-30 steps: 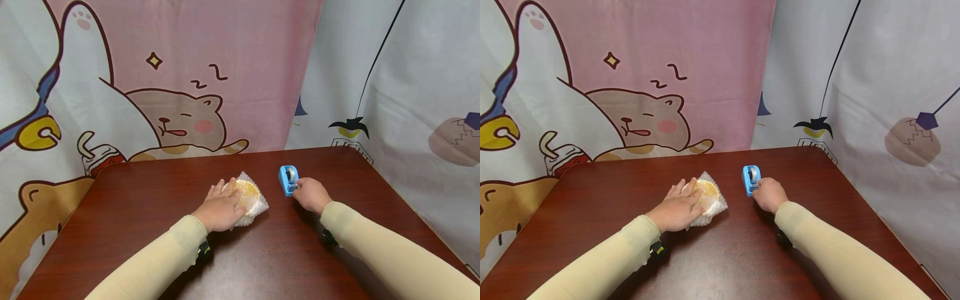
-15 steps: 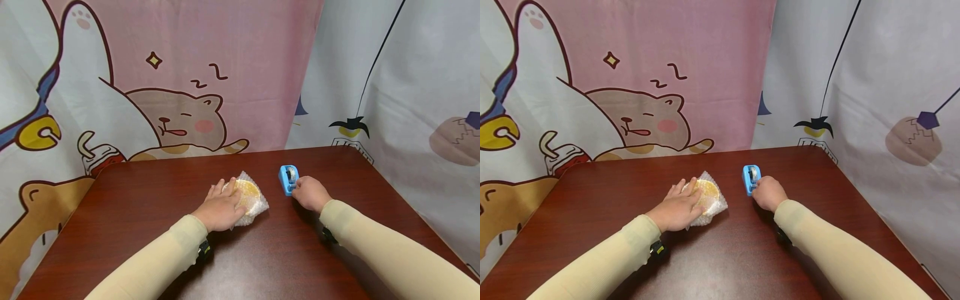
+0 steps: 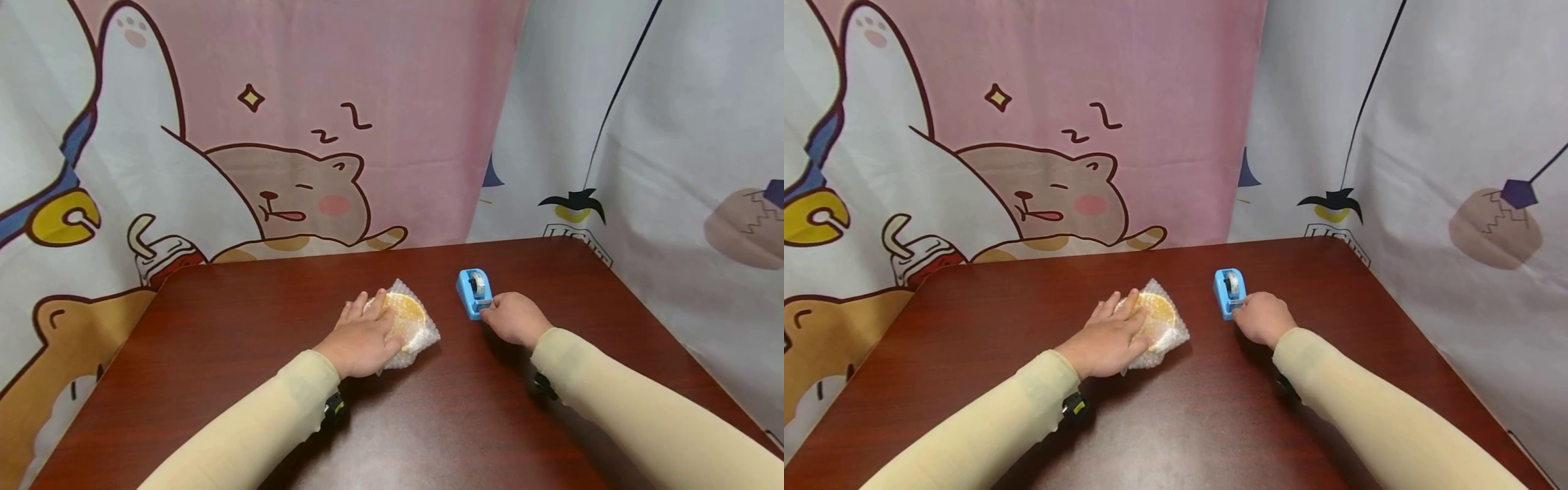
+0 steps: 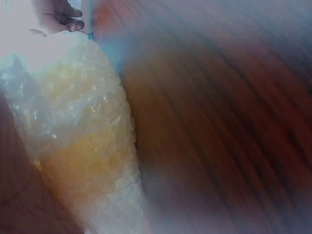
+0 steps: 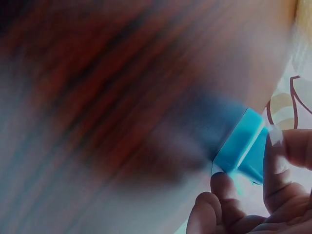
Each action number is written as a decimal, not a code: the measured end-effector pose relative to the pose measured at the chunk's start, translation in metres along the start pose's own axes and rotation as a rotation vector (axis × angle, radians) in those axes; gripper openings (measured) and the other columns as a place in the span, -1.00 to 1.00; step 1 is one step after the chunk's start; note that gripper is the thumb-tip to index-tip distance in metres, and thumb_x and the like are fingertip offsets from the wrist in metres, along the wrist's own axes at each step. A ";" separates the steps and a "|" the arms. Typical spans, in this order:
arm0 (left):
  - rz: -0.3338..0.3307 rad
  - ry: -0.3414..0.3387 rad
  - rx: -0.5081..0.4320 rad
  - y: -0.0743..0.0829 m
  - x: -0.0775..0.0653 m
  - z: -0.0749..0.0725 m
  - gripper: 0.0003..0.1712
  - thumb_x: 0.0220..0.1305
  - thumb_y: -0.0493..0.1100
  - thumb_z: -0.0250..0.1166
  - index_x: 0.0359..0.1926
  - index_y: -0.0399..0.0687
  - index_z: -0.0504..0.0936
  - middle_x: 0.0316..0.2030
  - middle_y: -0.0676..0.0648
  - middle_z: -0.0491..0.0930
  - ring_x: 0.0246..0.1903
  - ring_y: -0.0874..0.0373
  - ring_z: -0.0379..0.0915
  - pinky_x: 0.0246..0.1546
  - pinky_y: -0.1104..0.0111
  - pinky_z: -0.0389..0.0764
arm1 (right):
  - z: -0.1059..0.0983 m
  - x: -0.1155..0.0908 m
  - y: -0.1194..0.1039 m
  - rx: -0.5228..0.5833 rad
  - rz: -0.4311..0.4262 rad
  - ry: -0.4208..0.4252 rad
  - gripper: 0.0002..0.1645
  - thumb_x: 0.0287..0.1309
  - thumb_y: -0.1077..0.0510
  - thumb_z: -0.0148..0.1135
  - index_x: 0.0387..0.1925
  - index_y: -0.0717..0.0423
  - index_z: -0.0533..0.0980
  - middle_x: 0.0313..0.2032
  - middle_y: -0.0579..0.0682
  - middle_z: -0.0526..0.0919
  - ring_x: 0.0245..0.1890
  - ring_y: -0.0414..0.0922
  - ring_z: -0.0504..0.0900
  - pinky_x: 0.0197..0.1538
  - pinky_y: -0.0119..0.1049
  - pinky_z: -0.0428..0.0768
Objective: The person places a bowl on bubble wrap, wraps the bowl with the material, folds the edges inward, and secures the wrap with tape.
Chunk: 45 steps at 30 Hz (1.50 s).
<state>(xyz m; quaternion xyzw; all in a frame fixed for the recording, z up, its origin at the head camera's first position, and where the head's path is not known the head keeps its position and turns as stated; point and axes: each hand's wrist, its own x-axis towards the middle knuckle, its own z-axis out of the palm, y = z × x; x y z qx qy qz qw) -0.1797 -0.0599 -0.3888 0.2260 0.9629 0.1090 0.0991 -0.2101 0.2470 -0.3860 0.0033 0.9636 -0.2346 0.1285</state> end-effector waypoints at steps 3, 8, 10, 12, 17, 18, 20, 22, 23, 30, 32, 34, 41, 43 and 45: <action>-0.002 0.001 0.006 0.000 0.000 0.000 -0.16 0.60 0.36 -0.19 0.65 -0.01 0.21 0.72 -0.15 -0.21 0.68 -0.32 -0.33 0.66 -0.17 -0.18 | -0.002 0.002 0.001 0.020 0.018 -0.027 -0.60 0.47 -0.01 0.13 -0.39 0.19 0.63 -0.54 0.03 0.52 -0.45 -0.07 0.49 -0.38 -0.28 0.47; -0.004 -0.001 0.005 0.001 0.000 0.000 -0.16 0.60 0.35 -0.18 0.65 0.00 0.21 0.72 -0.15 -0.21 0.68 -0.32 -0.34 0.66 -0.17 -0.17 | -0.002 0.004 0.004 0.025 0.041 -0.042 -0.62 0.46 0.01 0.13 -0.38 0.19 0.62 -0.53 0.03 0.52 -0.43 -0.06 0.49 -0.37 -0.28 0.47; -0.003 -0.001 0.004 0.001 0.000 0.000 -0.17 0.60 0.35 -0.18 0.65 -0.01 0.21 0.72 -0.15 -0.21 0.68 -0.32 -0.33 0.66 -0.16 -0.17 | -0.002 0.005 0.004 0.019 0.043 -0.038 -0.63 0.45 0.02 0.13 -0.40 0.19 0.61 -0.53 0.03 0.51 -0.44 -0.06 0.49 -0.37 -0.28 0.46; -0.003 -0.001 0.003 0.001 -0.001 -0.001 -0.17 0.60 0.35 -0.18 0.65 -0.01 0.21 0.72 -0.15 -0.21 0.68 -0.32 -0.33 0.66 -0.16 -0.17 | -0.003 0.005 0.004 0.014 0.040 -0.034 -0.63 0.45 0.03 0.13 -0.41 0.18 0.60 -0.54 0.03 0.50 -0.44 -0.06 0.49 -0.37 -0.28 0.46; -0.004 0.002 -0.002 0.002 -0.002 -0.001 -0.17 0.60 0.35 -0.17 0.65 -0.01 0.21 0.72 -0.15 -0.20 0.68 -0.32 -0.33 0.66 -0.16 -0.17 | -0.003 0.005 0.005 -0.018 0.022 -0.016 -0.64 0.43 0.04 0.13 -0.45 0.16 0.58 -0.55 0.03 0.50 -0.46 -0.06 0.49 -0.39 -0.28 0.45; -0.004 0.003 -0.002 0.002 -0.002 -0.001 -0.17 0.60 0.35 -0.16 0.65 -0.01 0.21 0.72 -0.15 -0.20 0.68 -0.32 -0.33 0.66 -0.16 -0.16 | -0.003 0.006 0.005 -0.026 0.017 -0.011 -0.63 0.43 0.04 0.13 -0.46 0.16 0.58 -0.55 0.03 0.50 -0.46 -0.06 0.49 -0.39 -0.28 0.45; -0.004 0.004 -0.003 0.002 -0.002 -0.001 -0.17 0.60 0.34 -0.16 0.65 -0.02 0.22 0.72 -0.15 -0.19 0.68 -0.32 -0.33 0.66 -0.17 -0.16 | -0.002 0.006 0.005 -0.034 0.017 -0.006 -0.63 0.43 0.05 0.12 -0.47 0.15 0.57 -0.56 0.03 0.50 -0.47 -0.06 0.49 -0.40 -0.28 0.45; -0.003 0.004 -0.005 0.002 -0.002 -0.001 -0.17 0.60 0.34 -0.16 0.64 -0.02 0.22 0.72 -0.15 -0.19 0.68 -0.32 -0.33 0.66 -0.17 -0.16 | -0.002 0.006 0.005 -0.037 0.017 -0.005 -0.64 0.43 0.05 0.13 -0.47 0.16 0.57 -0.56 0.03 0.50 -0.47 -0.06 0.49 -0.40 -0.28 0.45; -0.003 0.005 -0.005 0.002 -0.002 -0.001 -0.17 0.60 0.34 -0.16 0.64 -0.03 0.22 0.72 -0.16 -0.19 0.68 -0.32 -0.33 0.66 -0.17 -0.17 | -0.003 0.006 0.005 -0.037 0.016 -0.005 -0.64 0.42 0.05 0.13 -0.46 0.16 0.58 -0.55 0.04 0.50 -0.47 -0.06 0.49 -0.40 -0.28 0.45; 0.000 0.010 0.000 0.001 -0.002 0.000 -0.16 0.60 0.35 -0.17 0.65 -0.03 0.21 0.72 -0.15 -0.20 0.68 -0.32 -0.33 0.66 -0.17 -0.17 | -0.003 0.007 0.004 -0.067 0.014 -0.001 -0.66 0.40 0.06 0.15 -0.44 0.18 0.59 -0.55 0.03 0.51 -0.47 -0.06 0.49 -0.39 -0.28 0.44; -0.001 0.010 -0.001 0.001 -0.002 0.000 -0.16 0.60 0.35 -0.18 0.65 -0.03 0.21 0.72 -0.15 -0.21 0.68 -0.32 -0.33 0.66 -0.17 -0.17 | -0.003 0.006 0.003 -0.076 0.011 0.000 -0.67 0.40 0.06 0.15 -0.45 0.17 0.58 -0.55 0.03 0.51 -0.47 -0.06 0.49 -0.39 -0.28 0.44; 0.000 0.011 -0.003 0.001 -0.002 0.000 -0.16 0.60 0.34 -0.18 0.65 -0.04 0.21 0.72 -0.15 -0.21 0.68 -0.32 -0.33 0.66 -0.17 -0.17 | -0.004 0.006 0.002 -0.083 0.011 -0.001 -0.67 0.39 0.06 0.15 -0.45 0.18 0.57 -0.55 0.04 0.50 -0.47 -0.06 0.49 -0.39 -0.28 0.44; 0.000 0.009 -0.009 0.001 -0.002 0.000 -0.16 0.60 0.35 -0.18 0.65 -0.04 0.21 0.72 -0.16 -0.20 0.68 -0.32 -0.34 0.65 -0.17 -0.17 | -0.003 0.007 0.003 -0.115 0.012 0.001 -0.68 0.39 0.08 0.16 -0.45 0.18 0.55 -0.53 0.06 0.51 -0.47 -0.05 0.50 -0.38 -0.27 0.47; 0.000 0.009 -0.008 0.000 -0.002 0.000 -0.16 0.60 0.35 -0.18 0.65 -0.03 0.20 0.72 -0.16 -0.20 0.68 -0.32 -0.34 0.65 -0.17 -0.17 | -0.004 0.006 0.003 -0.126 0.006 -0.004 -0.68 0.40 0.08 0.16 -0.46 0.17 0.54 -0.53 0.05 0.51 -0.47 -0.06 0.50 -0.38 -0.27 0.47; 0.000 0.009 -0.009 0.000 -0.002 0.000 -0.16 0.60 0.35 -0.19 0.65 -0.03 0.20 0.72 -0.16 -0.20 0.68 -0.32 -0.34 0.66 -0.17 -0.17 | -0.006 0.004 0.004 -0.120 -0.004 -0.016 -0.67 0.40 0.08 0.15 -0.47 0.17 0.54 -0.53 0.05 0.52 -0.47 -0.06 0.50 -0.37 -0.27 0.47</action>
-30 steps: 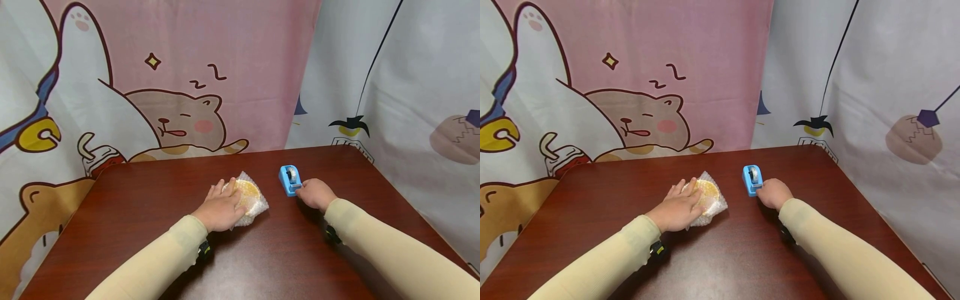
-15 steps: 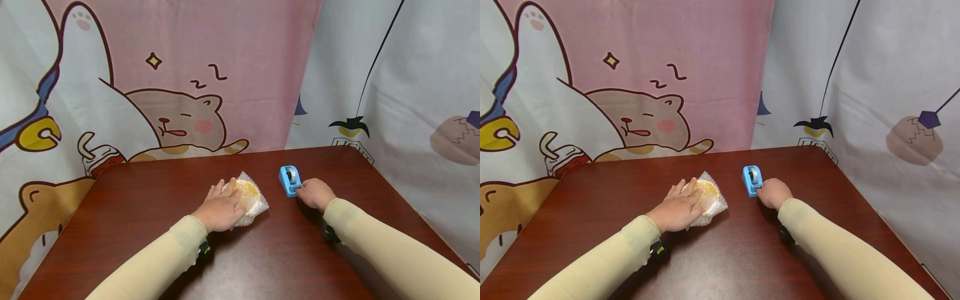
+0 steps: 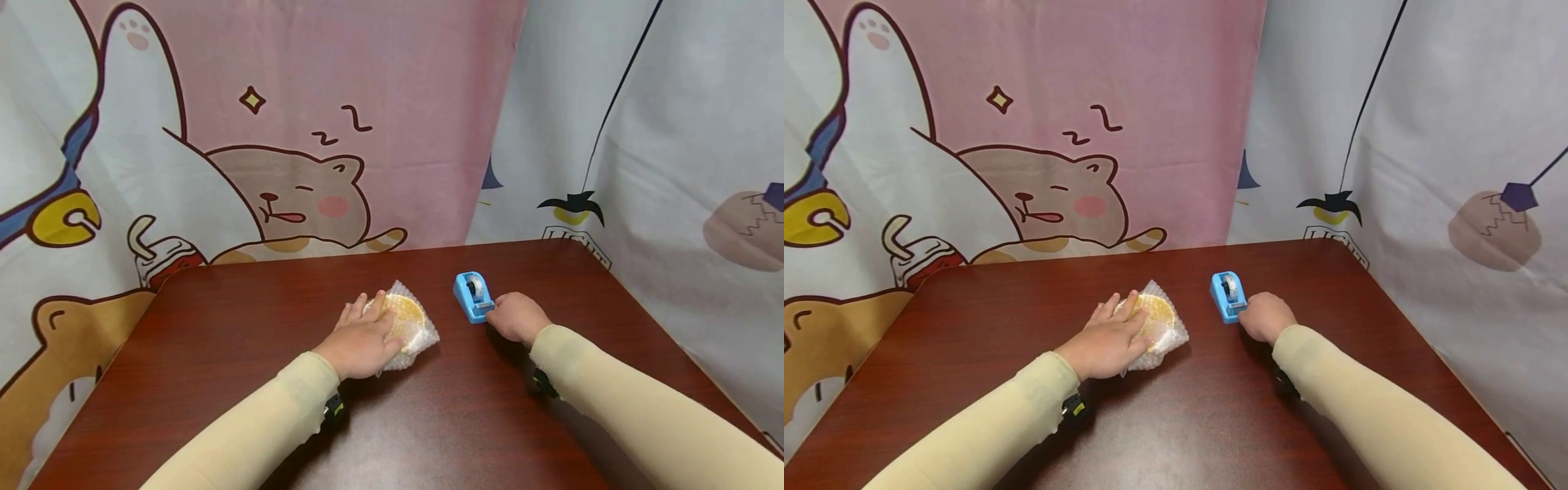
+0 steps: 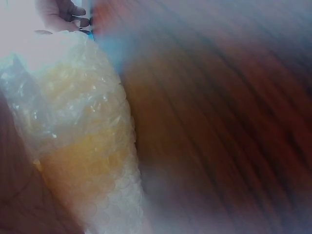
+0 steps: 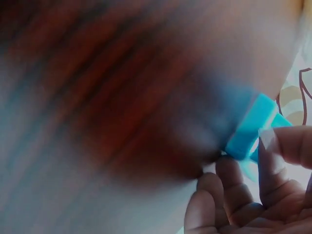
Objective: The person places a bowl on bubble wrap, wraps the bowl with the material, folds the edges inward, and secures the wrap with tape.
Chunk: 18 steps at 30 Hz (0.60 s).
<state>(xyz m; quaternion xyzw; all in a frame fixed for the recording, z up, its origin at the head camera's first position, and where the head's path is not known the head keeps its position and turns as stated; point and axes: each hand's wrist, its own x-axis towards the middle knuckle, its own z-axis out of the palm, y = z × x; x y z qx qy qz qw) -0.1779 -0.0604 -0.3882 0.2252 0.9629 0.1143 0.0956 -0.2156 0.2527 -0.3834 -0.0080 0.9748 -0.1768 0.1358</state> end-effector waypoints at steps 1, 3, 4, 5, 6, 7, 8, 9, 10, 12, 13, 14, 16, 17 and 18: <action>-0.001 -0.001 0.001 0.000 0.000 0.000 -0.15 0.60 0.35 -0.19 0.65 -0.03 0.20 0.72 -0.16 -0.20 0.68 -0.31 -0.34 0.66 -0.17 -0.17 | -0.001 -0.001 0.000 0.011 -0.003 -0.011 -0.67 0.40 0.07 0.16 -0.46 0.17 0.56 -0.53 0.05 0.52 -0.46 -0.06 0.50 -0.37 -0.27 0.47; -0.002 -0.004 0.002 0.000 0.001 0.000 -0.15 0.60 0.36 -0.19 0.65 -0.02 0.19 0.72 -0.15 -0.20 0.68 -0.31 -0.35 0.66 -0.17 -0.17 | -0.004 -0.004 0.001 0.029 -0.007 -0.033 -0.67 0.41 0.04 0.17 -0.43 0.17 0.58 -0.52 0.05 0.53 -0.44 -0.06 0.49 -0.36 -0.27 0.48; -0.003 -0.006 0.000 0.000 0.001 0.000 -0.15 0.60 0.36 -0.19 0.65 -0.02 0.19 0.72 -0.15 -0.21 0.68 -0.31 -0.35 0.66 -0.16 -0.18 | -0.005 -0.006 0.001 0.038 -0.008 -0.043 -0.66 0.42 0.03 0.17 -0.41 0.18 0.59 -0.51 0.05 0.53 -0.44 -0.06 0.49 -0.36 -0.27 0.49; -0.004 -0.007 0.001 0.000 0.001 0.000 -0.16 0.60 0.36 -0.19 0.65 -0.02 0.19 0.72 -0.15 -0.21 0.68 -0.31 -0.35 0.66 -0.16 -0.18 | -0.007 -0.007 0.001 0.045 -0.009 -0.051 -0.65 0.43 0.03 0.17 -0.40 0.18 0.59 -0.51 0.05 0.53 -0.43 -0.06 0.50 -0.36 -0.27 0.49; -0.004 -0.007 0.003 0.000 0.001 0.000 -0.16 0.60 0.36 -0.19 0.65 -0.01 0.19 0.72 -0.14 -0.21 0.68 -0.31 -0.35 0.66 -0.16 -0.18 | -0.008 -0.009 0.001 0.045 -0.012 -0.058 -0.66 0.44 0.02 0.18 -0.39 0.17 0.59 -0.51 0.05 0.53 -0.43 -0.07 0.49 -0.36 -0.27 0.49; -0.003 -0.007 0.005 0.000 0.001 0.000 -0.16 0.60 0.36 -0.19 0.65 -0.01 0.19 0.72 -0.14 -0.22 0.68 -0.31 -0.35 0.66 -0.16 -0.18 | -0.008 -0.011 0.002 0.044 -0.014 -0.063 -0.67 0.45 0.02 0.17 -0.39 0.16 0.58 -0.50 0.04 0.53 -0.42 -0.07 0.49 -0.36 -0.27 0.49; -0.003 -0.007 0.006 0.000 0.001 0.000 -0.16 0.60 0.35 -0.18 0.65 -0.01 0.20 0.72 -0.14 -0.22 0.68 -0.31 -0.35 0.66 -0.17 -0.18 | -0.009 -0.013 0.002 0.040 -0.019 -0.065 -0.67 0.45 0.03 0.16 -0.39 0.16 0.57 -0.50 0.04 0.52 -0.43 -0.07 0.49 -0.36 -0.27 0.49; -0.002 -0.007 0.008 0.000 0.002 0.000 -0.16 0.60 0.35 -0.18 0.65 -0.01 0.20 0.72 -0.14 -0.22 0.68 -0.31 -0.35 0.66 -0.17 -0.18 | -0.009 -0.014 0.002 0.033 -0.026 -0.064 -0.68 0.46 0.04 0.15 -0.39 0.15 0.55 -0.50 0.04 0.52 -0.43 -0.07 0.49 -0.36 -0.26 0.49; -0.001 -0.005 0.009 0.000 0.002 0.000 -0.16 0.60 0.35 -0.18 0.65 -0.02 0.20 0.72 -0.14 -0.21 0.68 -0.31 -0.35 0.66 -0.17 -0.18 | -0.009 -0.016 0.002 0.028 -0.033 -0.064 -0.70 0.46 0.06 0.14 -0.38 0.15 0.54 -0.49 0.05 0.51 -0.43 -0.07 0.49 -0.37 -0.26 0.49; 0.000 -0.003 0.014 0.000 0.002 0.000 -0.16 0.60 0.36 -0.18 0.65 -0.02 0.21 0.72 -0.15 -0.21 0.68 -0.32 -0.34 0.65 -0.17 -0.17 | -0.010 -0.018 0.002 0.008 -0.046 -0.063 -0.73 0.46 0.08 0.13 -0.35 0.14 0.54 -0.48 0.05 0.52 -0.43 -0.07 0.49 -0.37 -0.25 0.50; 0.000 -0.004 0.013 0.000 0.002 0.000 -0.16 0.60 0.36 -0.18 0.65 -0.02 0.21 0.72 -0.15 -0.20 0.68 -0.32 -0.34 0.65 -0.17 -0.17 | -0.010 -0.019 0.002 -0.001 -0.050 -0.062 -0.75 0.46 0.09 0.12 -0.33 0.15 0.55 -0.47 0.06 0.52 -0.43 -0.06 0.49 -0.37 -0.25 0.50; -0.001 -0.005 0.012 0.000 0.002 0.000 -0.16 0.60 0.36 -0.18 0.65 -0.02 0.21 0.72 -0.15 -0.20 0.68 -0.32 -0.34 0.66 -0.17 -0.17 | -0.011 -0.020 0.001 -0.008 -0.055 -0.061 -0.75 0.47 0.10 0.11 -0.31 0.16 0.55 -0.46 0.06 0.52 -0.43 -0.06 0.49 -0.38 -0.24 0.51; -0.002 -0.007 0.013 0.000 0.002 0.001 -0.16 0.60 0.36 -0.18 0.65 -0.02 0.21 0.72 -0.15 -0.20 0.68 -0.31 -0.34 0.66 -0.17 -0.17 | -0.012 -0.021 0.000 -0.016 -0.063 -0.062 -0.77 0.47 0.11 0.11 -0.28 0.18 0.55 -0.46 0.06 0.53 -0.45 -0.06 0.50 -0.39 -0.24 0.52; -0.003 -0.008 0.013 0.000 0.002 0.001 -0.15 0.60 0.36 -0.18 0.65 -0.02 0.21 0.72 -0.15 -0.20 0.68 -0.31 -0.34 0.66 -0.17 -0.17 | -0.013 -0.023 -0.001 -0.022 -0.071 -0.061 -0.77 0.47 0.12 0.11 -0.26 0.19 0.55 -0.47 0.06 0.53 -0.46 -0.07 0.50 -0.40 -0.24 0.51; -0.003 -0.007 0.013 0.000 0.002 0.001 -0.15 0.60 0.36 -0.18 0.65 -0.02 0.21 0.72 -0.15 -0.20 0.68 -0.31 -0.34 0.66 -0.17 -0.17 | -0.014 -0.024 -0.002 -0.025 -0.077 -0.059 -0.78 0.47 0.13 0.10 -0.25 0.19 0.55 -0.47 0.05 0.53 -0.47 -0.07 0.49 -0.40 -0.25 0.51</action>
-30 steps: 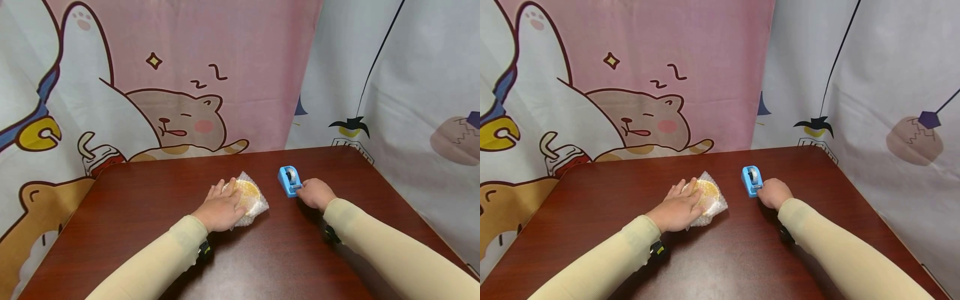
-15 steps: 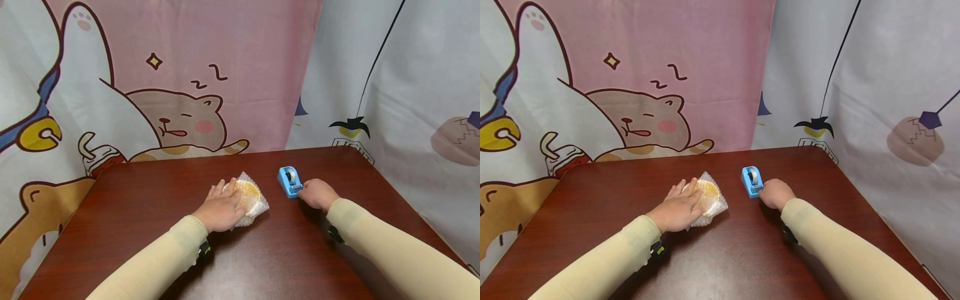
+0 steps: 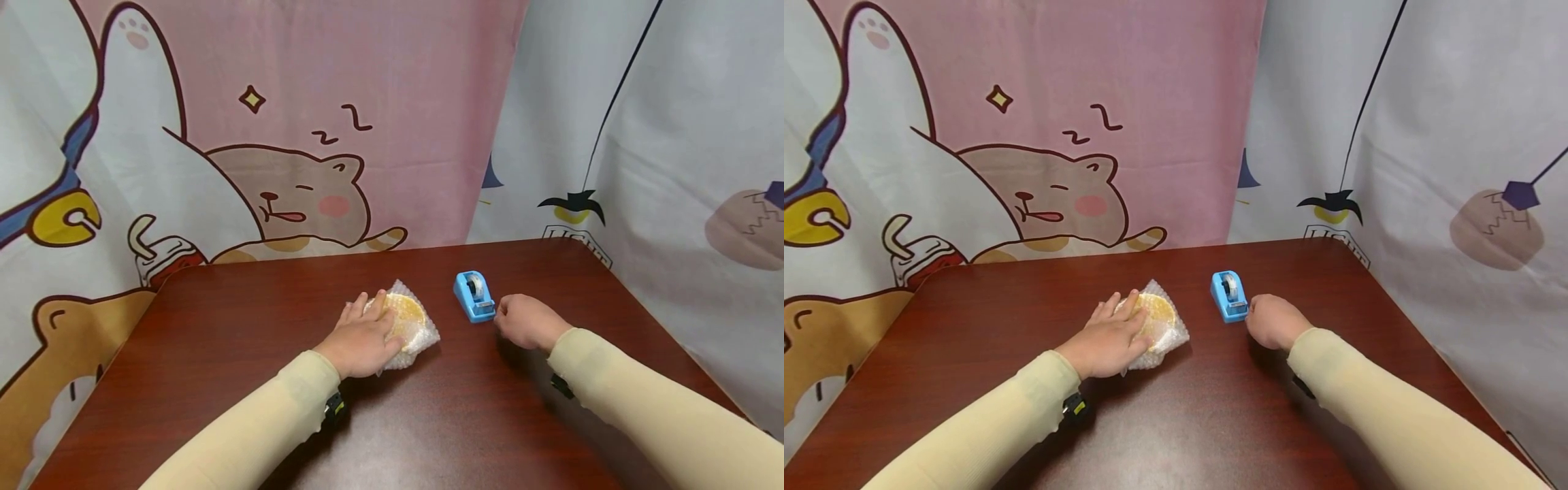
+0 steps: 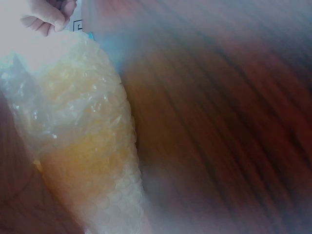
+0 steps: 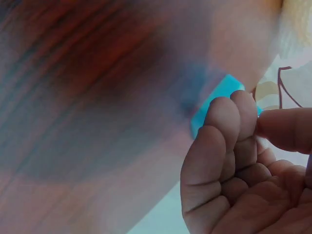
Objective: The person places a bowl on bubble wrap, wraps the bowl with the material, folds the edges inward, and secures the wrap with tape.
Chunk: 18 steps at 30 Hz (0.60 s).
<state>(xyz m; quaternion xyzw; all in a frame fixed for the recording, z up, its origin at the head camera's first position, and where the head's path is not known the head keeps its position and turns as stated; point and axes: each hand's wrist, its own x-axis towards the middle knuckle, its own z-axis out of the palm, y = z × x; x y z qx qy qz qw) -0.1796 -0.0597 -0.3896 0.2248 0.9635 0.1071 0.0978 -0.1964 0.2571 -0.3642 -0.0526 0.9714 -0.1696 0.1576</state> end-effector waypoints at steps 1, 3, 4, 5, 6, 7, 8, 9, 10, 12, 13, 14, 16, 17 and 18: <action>0.000 0.002 0.001 0.000 0.000 0.000 -0.15 0.60 0.36 -0.18 0.65 -0.01 0.21 0.72 -0.15 -0.20 0.68 -0.31 -0.34 0.66 -0.17 -0.17 | -0.001 -0.001 -0.001 -0.002 -0.005 0.004 -0.78 0.47 0.14 0.10 -0.24 0.20 0.55 -0.48 0.04 0.54 -0.48 -0.07 0.49 -0.41 -0.25 0.51; 0.000 0.003 0.002 0.000 -0.001 0.000 -0.15 0.60 0.37 -0.18 0.65 -0.01 0.21 0.72 -0.14 -0.21 0.68 -0.31 -0.34 0.65 -0.17 -0.17 | -0.001 -0.003 -0.004 -0.003 -0.011 0.009 -0.79 0.48 0.14 0.08 -0.23 0.21 0.55 -0.48 0.04 0.54 -0.49 -0.08 0.50 -0.42 -0.25 0.51; 0.001 0.004 0.003 0.000 -0.001 -0.001 -0.16 0.60 0.36 -0.18 0.65 -0.01 0.21 0.72 -0.14 -0.21 0.68 -0.31 -0.34 0.66 -0.17 -0.17 | -0.002 -0.003 -0.005 -0.005 -0.012 0.012 -0.79 0.48 0.15 0.09 -0.21 0.21 0.55 -0.48 0.05 0.54 -0.49 -0.07 0.50 -0.42 -0.25 0.51; 0.001 0.003 0.002 0.000 -0.001 -0.001 -0.16 0.60 0.36 -0.18 0.65 -0.01 0.21 0.72 -0.14 -0.21 0.68 -0.32 -0.34 0.65 -0.17 -0.17 | -0.002 -0.004 -0.006 -0.012 -0.009 0.015 -0.78 0.48 0.14 0.09 -0.19 0.22 0.56 -0.47 0.05 0.54 -0.48 -0.08 0.50 -0.42 -0.26 0.51; 0.002 0.003 0.003 0.000 -0.001 -0.001 -0.16 0.60 0.36 -0.18 0.65 -0.01 0.21 0.72 -0.14 -0.21 0.68 -0.32 -0.34 0.65 -0.17 -0.18 | -0.002 -0.004 -0.007 -0.016 -0.005 0.020 -0.77 0.48 0.14 0.09 -0.17 0.23 0.56 -0.46 0.05 0.55 -0.46 -0.07 0.51 -0.41 -0.26 0.52; 0.002 0.002 0.005 -0.001 -0.001 -0.001 -0.15 0.60 0.37 -0.19 0.65 -0.01 0.21 0.72 -0.14 -0.22 0.68 -0.32 -0.34 0.65 -0.17 -0.18 | -0.002 -0.004 -0.008 -0.019 0.002 0.025 -0.77 0.47 0.13 0.10 -0.15 0.24 0.57 -0.44 0.06 0.55 -0.45 -0.07 0.52 -0.40 -0.26 0.53; 0.002 0.001 0.004 0.000 -0.001 -0.001 -0.15 0.60 0.37 -0.19 0.65 -0.01 0.21 0.72 -0.14 -0.22 0.68 -0.31 -0.34 0.66 -0.17 -0.18 | -0.003 -0.005 -0.008 -0.018 0.009 0.028 -0.76 0.46 0.13 0.11 -0.12 0.25 0.57 -0.43 0.07 0.56 -0.43 -0.06 0.52 -0.39 -0.25 0.53; 0.003 0.000 0.005 -0.001 -0.001 -0.001 -0.15 0.60 0.37 -0.19 0.65 0.00 0.21 0.72 -0.14 -0.22 0.68 -0.31 -0.34 0.66 -0.17 -0.18 | -0.004 -0.005 -0.009 -0.017 0.016 0.033 -0.75 0.45 0.13 0.12 -0.10 0.26 0.57 -0.42 0.07 0.56 -0.42 -0.06 0.52 -0.38 -0.24 0.53; 0.003 0.001 0.006 -0.001 -0.001 -0.001 -0.15 0.60 0.37 -0.19 0.65 0.00 0.21 0.72 -0.14 -0.22 0.68 -0.31 -0.34 0.66 -0.17 -0.18 | -0.004 -0.005 -0.009 -0.017 0.019 0.037 -0.75 0.44 0.12 0.12 -0.10 0.26 0.57 -0.41 0.08 0.56 -0.41 -0.05 0.52 -0.38 -0.24 0.53; 0.005 0.002 0.009 -0.001 -0.001 -0.001 -0.15 0.60 0.37 -0.19 0.65 0.00 0.21 0.72 -0.14 -0.21 0.68 -0.31 -0.34 0.66 -0.17 -0.17 | -0.005 -0.005 -0.009 -0.007 0.022 0.044 -0.75 0.44 0.11 0.12 -0.11 0.24 0.57 -0.42 0.07 0.56 -0.40 -0.05 0.52 -0.38 -0.23 0.53; 0.005 0.002 0.008 -0.001 -0.001 -0.001 -0.15 0.59 0.37 -0.19 0.65 0.00 0.21 0.72 -0.13 -0.21 0.68 -0.31 -0.33 0.66 -0.17 -0.17 | -0.005 -0.004 -0.008 0.001 0.024 0.045 -0.75 0.44 0.10 0.12 -0.13 0.22 0.56 -0.42 0.07 0.56 -0.40 -0.05 0.52 -0.38 -0.23 0.52; 0.005 0.002 0.007 -0.001 -0.001 -0.001 -0.16 0.60 0.37 -0.19 0.65 0.00 0.22 0.72 -0.13 -0.22 0.68 -0.31 -0.33 0.66 -0.17 -0.17 | -0.006 -0.003 -0.008 0.011 0.020 0.049 -0.75 0.45 0.08 0.11 -0.16 0.21 0.56 -0.44 0.07 0.55 -0.41 -0.05 0.51 -0.38 -0.23 0.51; 0.004 0.002 0.007 -0.001 -0.001 -0.001 -0.16 0.60 0.37 -0.19 0.65 0.00 0.21 0.72 -0.12 -0.22 0.68 -0.31 -0.33 0.66 -0.17 -0.17 | -0.007 -0.001 -0.007 0.044 0.015 0.057 -0.74 0.45 0.05 0.10 -0.21 0.18 0.55 -0.45 0.06 0.54 -0.40 -0.05 0.50 -0.38 -0.24 0.50; 0.004 0.001 0.006 -0.002 -0.001 -0.001 -0.16 0.60 0.37 -0.19 0.65 0.00 0.21 0.72 -0.12 -0.23 0.68 -0.31 -0.33 0.66 -0.17 -0.17 | -0.007 -0.001 -0.006 0.060 0.014 0.061 -0.73 0.44 0.04 0.10 -0.24 0.16 0.55 -0.45 0.06 0.54 -0.39 -0.06 0.50 -0.38 -0.24 0.50; 0.004 0.000 0.005 -0.002 -0.001 -0.001 -0.16 0.60 0.37 -0.19 0.65 0.00 0.21 0.72 -0.12 -0.23 0.68 -0.31 -0.33 0.66 -0.17 -0.17 | -0.008 0.000 -0.006 0.075 0.012 0.065 -0.73 0.44 0.03 0.09 -0.25 0.16 0.54 -0.44 0.05 0.53 -0.38 -0.06 0.49 -0.37 -0.24 0.49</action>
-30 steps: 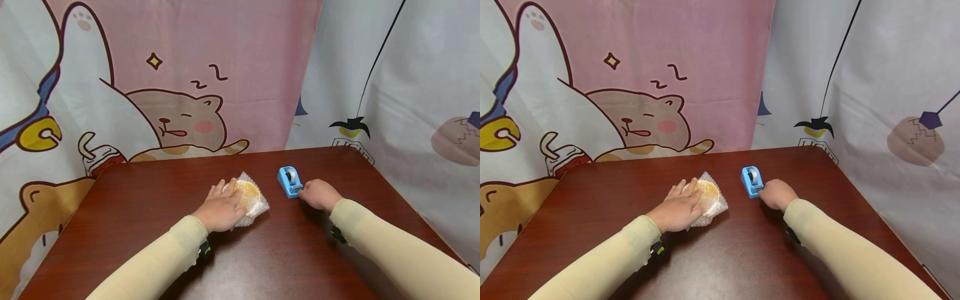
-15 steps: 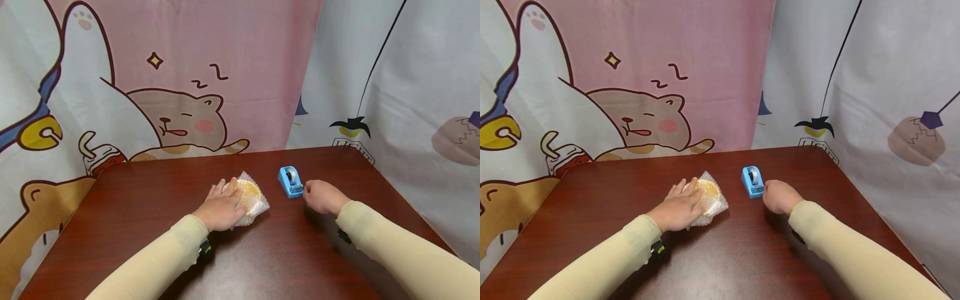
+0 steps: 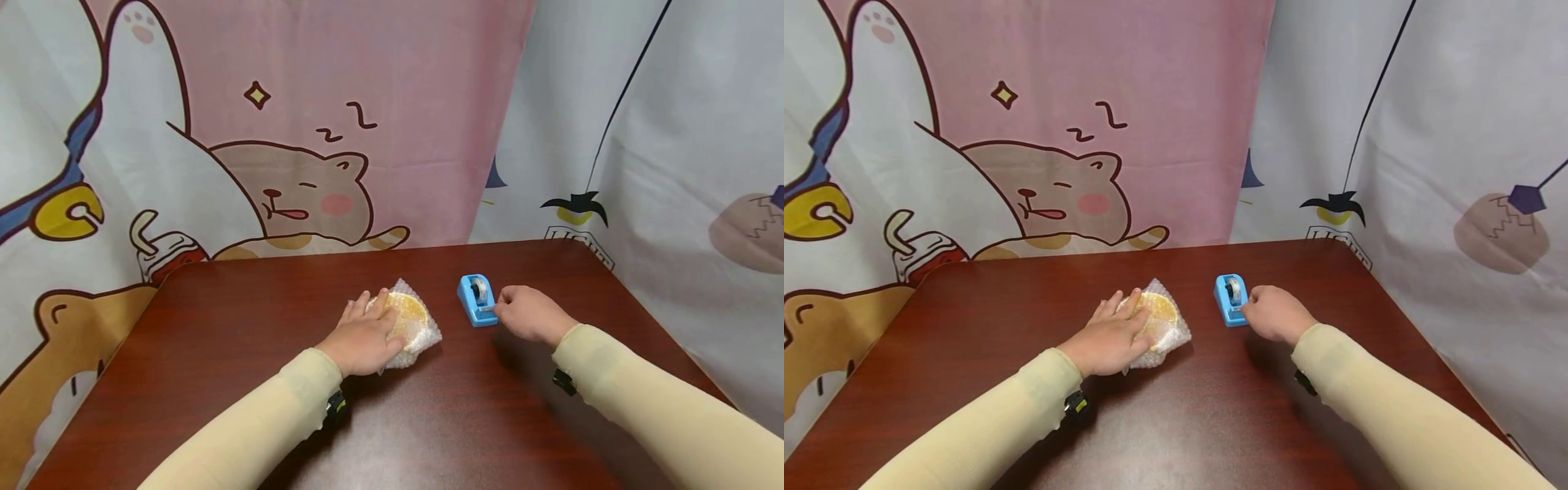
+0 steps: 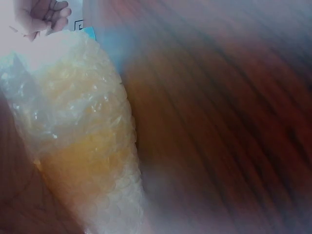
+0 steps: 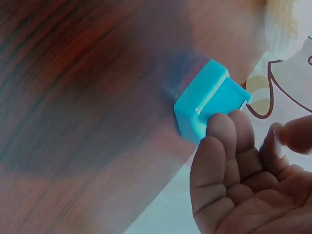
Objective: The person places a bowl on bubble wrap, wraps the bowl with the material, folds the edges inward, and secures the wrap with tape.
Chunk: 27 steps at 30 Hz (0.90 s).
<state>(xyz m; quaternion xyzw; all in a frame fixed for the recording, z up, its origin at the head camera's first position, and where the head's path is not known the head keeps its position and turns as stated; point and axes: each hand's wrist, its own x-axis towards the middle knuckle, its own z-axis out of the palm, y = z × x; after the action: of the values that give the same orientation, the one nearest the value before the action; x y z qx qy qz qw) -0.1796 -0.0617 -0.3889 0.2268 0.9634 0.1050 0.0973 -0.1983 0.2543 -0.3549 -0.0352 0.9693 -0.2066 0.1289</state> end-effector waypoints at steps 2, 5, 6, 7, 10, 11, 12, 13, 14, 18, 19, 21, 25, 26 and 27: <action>0.000 -0.001 0.000 0.000 0.000 -0.001 -0.15 0.60 0.37 -0.19 0.65 0.00 0.21 0.72 -0.11 -0.24 0.68 -0.31 -0.34 0.66 -0.17 -0.18 | -0.001 0.000 0.000 0.031 -0.006 0.006 -0.72 0.43 0.02 0.08 -0.27 0.15 0.54 -0.44 0.05 0.53 -0.37 -0.06 0.48 -0.37 -0.24 0.49; 0.000 0.000 -0.001 0.000 0.000 -0.001 -0.15 0.59 0.37 -0.19 0.65 0.00 0.21 0.72 -0.12 -0.24 0.68 -0.31 -0.34 0.66 -0.17 -0.18 | -0.003 0.000 -0.002 0.080 -0.017 -0.012 -0.73 0.45 0.04 0.06 -0.24 0.15 0.54 -0.44 0.04 0.54 -0.38 -0.06 0.48 -0.39 -0.25 0.48; 0.000 0.001 -0.002 0.000 0.000 0.000 -0.15 0.59 0.37 -0.19 0.65 -0.01 0.21 0.72 -0.12 -0.23 0.68 -0.31 -0.33 0.66 -0.17 -0.18 | -0.003 -0.001 -0.003 0.102 -0.025 -0.021 -0.75 0.46 0.06 0.06 -0.24 0.15 0.53 -0.45 0.03 0.54 -0.39 -0.07 0.48 -0.40 -0.26 0.46; 0.001 0.005 -0.003 0.000 0.000 0.000 -0.15 0.58 0.36 -0.18 0.64 -0.01 0.22 0.72 -0.13 -0.22 0.68 -0.31 -0.33 0.66 -0.17 -0.17 | -0.003 -0.001 -0.005 0.128 -0.036 -0.035 -0.76 0.47 0.07 0.06 -0.22 0.16 0.52 -0.44 0.02 0.55 -0.40 -0.07 0.48 -0.41 -0.26 0.46; 0.003 0.009 -0.004 0.000 0.001 0.000 -0.15 0.57 0.36 -0.18 0.64 -0.03 0.24 0.72 -0.14 -0.21 0.68 -0.31 -0.32 0.66 -0.17 -0.17 | -0.002 -0.003 -0.009 0.188 -0.081 -0.066 -0.80 0.51 0.13 0.05 -0.21 0.18 0.50 -0.44 0.02 0.55 -0.42 -0.08 0.49 -0.41 -0.27 0.44; 0.004 0.009 -0.005 0.000 0.001 0.000 -0.15 0.57 0.36 -0.18 0.64 -0.03 0.24 0.72 -0.13 -0.21 0.68 -0.31 -0.32 0.66 -0.17 -0.17 | -0.001 -0.004 -0.010 0.201 -0.099 -0.073 -0.81 0.52 0.15 0.06 -0.19 0.19 0.49 -0.43 0.01 0.55 -0.40 -0.09 0.49 -0.40 -0.28 0.45; 0.003 0.008 -0.005 0.000 0.001 0.000 -0.14 0.57 0.36 -0.18 0.64 -0.02 0.24 0.72 -0.13 -0.22 0.68 -0.31 -0.33 0.66 -0.17 -0.17 | 0.000 -0.004 -0.012 0.209 -0.119 -0.078 -0.83 0.53 0.17 0.06 -0.18 0.20 0.48 -0.41 0.01 0.55 -0.39 -0.09 0.50 -0.38 -0.28 0.47; 0.002 0.008 -0.008 0.000 0.001 0.000 -0.15 0.57 0.36 -0.18 0.64 -0.02 0.24 0.72 -0.13 -0.22 0.68 -0.31 -0.33 0.66 -0.16 -0.18 | 0.000 -0.005 -0.014 0.214 -0.139 -0.083 -0.84 0.54 0.18 0.06 -0.17 0.20 0.48 -0.40 0.02 0.55 -0.38 -0.09 0.51 -0.37 -0.28 0.48; 0.001 0.006 -0.008 0.000 0.001 0.000 -0.14 0.57 0.36 -0.18 0.64 -0.02 0.23 0.72 -0.12 -0.23 0.68 -0.30 -0.34 0.66 -0.16 -0.18 | 0.001 -0.005 -0.015 0.216 -0.151 -0.084 -0.85 0.55 0.19 0.07 -0.18 0.19 0.48 -0.39 0.02 0.55 -0.37 -0.09 0.52 -0.36 -0.28 0.48; -0.002 0.004 -0.016 0.000 0.001 0.000 -0.15 0.57 0.36 -0.18 0.64 0.00 0.22 0.72 -0.10 -0.25 0.68 -0.30 -0.35 0.66 -0.15 -0.19 | 0.003 -0.006 -0.022 0.232 -0.212 -0.098 -0.86 0.55 0.23 0.05 -0.23 0.16 0.46 -0.42 0.00 0.52 -0.38 -0.10 0.49 -0.37 -0.29 0.44; -0.001 0.005 -0.016 0.000 0.001 0.000 -0.15 0.57 0.36 -0.18 0.64 0.00 0.22 0.72 -0.10 -0.24 0.68 -0.30 -0.35 0.66 -0.15 -0.19 | 0.003 -0.006 -0.024 0.229 -0.230 -0.100 -0.85 0.55 0.23 0.05 -0.24 0.15 0.46 -0.44 -0.01 0.51 -0.40 -0.10 0.47 -0.38 -0.29 0.42; 0.000 0.004 -0.015 0.000 0.001 0.000 -0.15 0.58 0.36 -0.18 0.64 -0.01 0.22 0.72 -0.10 -0.25 0.68 -0.30 -0.35 0.66 -0.15 -0.19 | 0.003 -0.006 -0.028 0.217 -0.272 -0.105 -0.83 0.56 0.23 0.06 -0.27 0.12 0.46 -0.48 -0.04 0.48 -0.41 -0.11 0.45 -0.39 -0.29 0.41; 0.002 0.000 -0.011 0.000 0.000 -0.001 -0.14 0.58 0.36 -0.18 0.65 -0.02 0.21 0.72 -0.11 -0.25 0.68 -0.30 -0.35 0.66 -0.15 -0.19 | 0.003 -0.006 -0.038 0.173 -0.346 -0.120 -0.83 0.57 0.20 0.09 -0.26 0.03 0.48 -0.50 -0.09 0.47 -0.41 -0.14 0.45 -0.35 -0.30 0.43; 0.002 -0.001 -0.012 -0.001 0.000 -0.001 -0.14 0.58 0.37 -0.18 0.65 -0.02 0.21 0.72 -0.11 -0.26 0.68 -0.30 -0.35 0.66 -0.15 -0.19 | 0.003 -0.006 -0.041 0.164 -0.363 -0.127 -0.83 0.56 0.19 0.09 -0.26 0.01 0.49 -0.50 -0.09 0.47 -0.40 -0.15 0.45 -0.33 -0.30 0.44; 0.003 -0.002 -0.015 -0.001 0.000 -0.001 -0.14 0.58 0.37 -0.18 0.65 -0.02 0.21 0.72 -0.11 -0.26 0.68 -0.30 -0.35 0.66 -0.15 -0.19 | 0.003 -0.006 -0.044 0.153 -0.379 -0.135 -0.84 0.57 0.18 0.09 -0.26 0.00 0.49 -0.51 -0.10 0.47 -0.41 -0.16 0.46 -0.32 -0.30 0.45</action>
<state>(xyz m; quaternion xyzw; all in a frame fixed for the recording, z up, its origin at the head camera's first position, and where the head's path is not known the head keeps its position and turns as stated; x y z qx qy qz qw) -0.1800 -0.0625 -0.3885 0.2276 0.9622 0.1120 0.0996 -0.1913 0.2133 -0.3379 -0.2205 0.9159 -0.2974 0.1548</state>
